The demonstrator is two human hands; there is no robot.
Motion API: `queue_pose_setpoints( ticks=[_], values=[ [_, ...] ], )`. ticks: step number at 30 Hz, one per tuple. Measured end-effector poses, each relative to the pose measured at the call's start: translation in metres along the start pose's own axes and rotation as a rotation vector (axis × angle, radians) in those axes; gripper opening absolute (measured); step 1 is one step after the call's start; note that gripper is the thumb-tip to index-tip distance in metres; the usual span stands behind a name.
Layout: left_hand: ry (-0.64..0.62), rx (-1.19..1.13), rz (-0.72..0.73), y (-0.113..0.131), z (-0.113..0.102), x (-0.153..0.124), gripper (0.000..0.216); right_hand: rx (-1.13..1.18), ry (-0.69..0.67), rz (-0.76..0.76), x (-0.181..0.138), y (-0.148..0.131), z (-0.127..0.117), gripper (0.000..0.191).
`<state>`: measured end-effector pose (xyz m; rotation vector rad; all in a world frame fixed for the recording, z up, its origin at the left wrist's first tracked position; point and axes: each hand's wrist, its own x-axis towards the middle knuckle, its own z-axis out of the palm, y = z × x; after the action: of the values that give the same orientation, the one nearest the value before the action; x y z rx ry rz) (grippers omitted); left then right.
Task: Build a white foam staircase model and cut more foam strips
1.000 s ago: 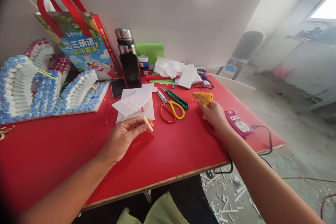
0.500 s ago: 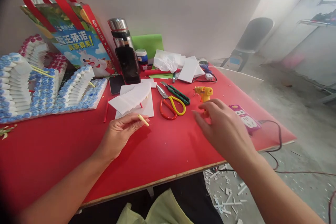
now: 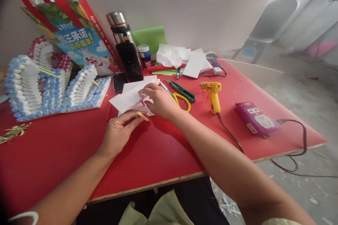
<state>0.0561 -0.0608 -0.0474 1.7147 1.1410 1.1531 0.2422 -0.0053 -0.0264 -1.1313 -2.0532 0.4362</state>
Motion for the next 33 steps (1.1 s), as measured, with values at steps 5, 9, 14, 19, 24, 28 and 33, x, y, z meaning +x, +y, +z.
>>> queue_pose_setpoints(
  ticks=[5,9,14,19,24,28,33],
  values=[
    [0.025,0.021,-0.08,0.005,0.002,0.002,0.019,-0.012,0.02,-0.055,-0.009,0.007,0.004,0.04],
    [0.029,-0.025,-0.167,0.011,0.003,0.0,0.022,-0.064,0.019,-0.048,-0.008,0.008,0.004,0.037],
    [-0.044,-0.108,-0.328,0.02,0.0,-0.003,0.023,-0.066,0.011,-0.001,-0.009,0.009,0.006,0.035],
    [-0.05,-0.173,-0.487,0.028,-0.008,-0.004,0.028,-0.052,0.025,0.005,-0.009,0.008,0.007,0.031],
    [-0.016,-0.189,-0.591,0.025,-0.016,0.0,0.032,-0.057,0.03,0.016,-0.009,0.006,0.008,0.032],
    [0.001,-0.238,-0.581,0.018,-0.019,0.006,0.027,-0.071,0.028,0.011,-0.009,0.007,0.008,0.031],
    [0.043,-0.285,-0.533,0.012,-0.02,0.013,0.025,-0.085,0.034,0.014,-0.009,0.009,0.008,0.033]
  ],
)
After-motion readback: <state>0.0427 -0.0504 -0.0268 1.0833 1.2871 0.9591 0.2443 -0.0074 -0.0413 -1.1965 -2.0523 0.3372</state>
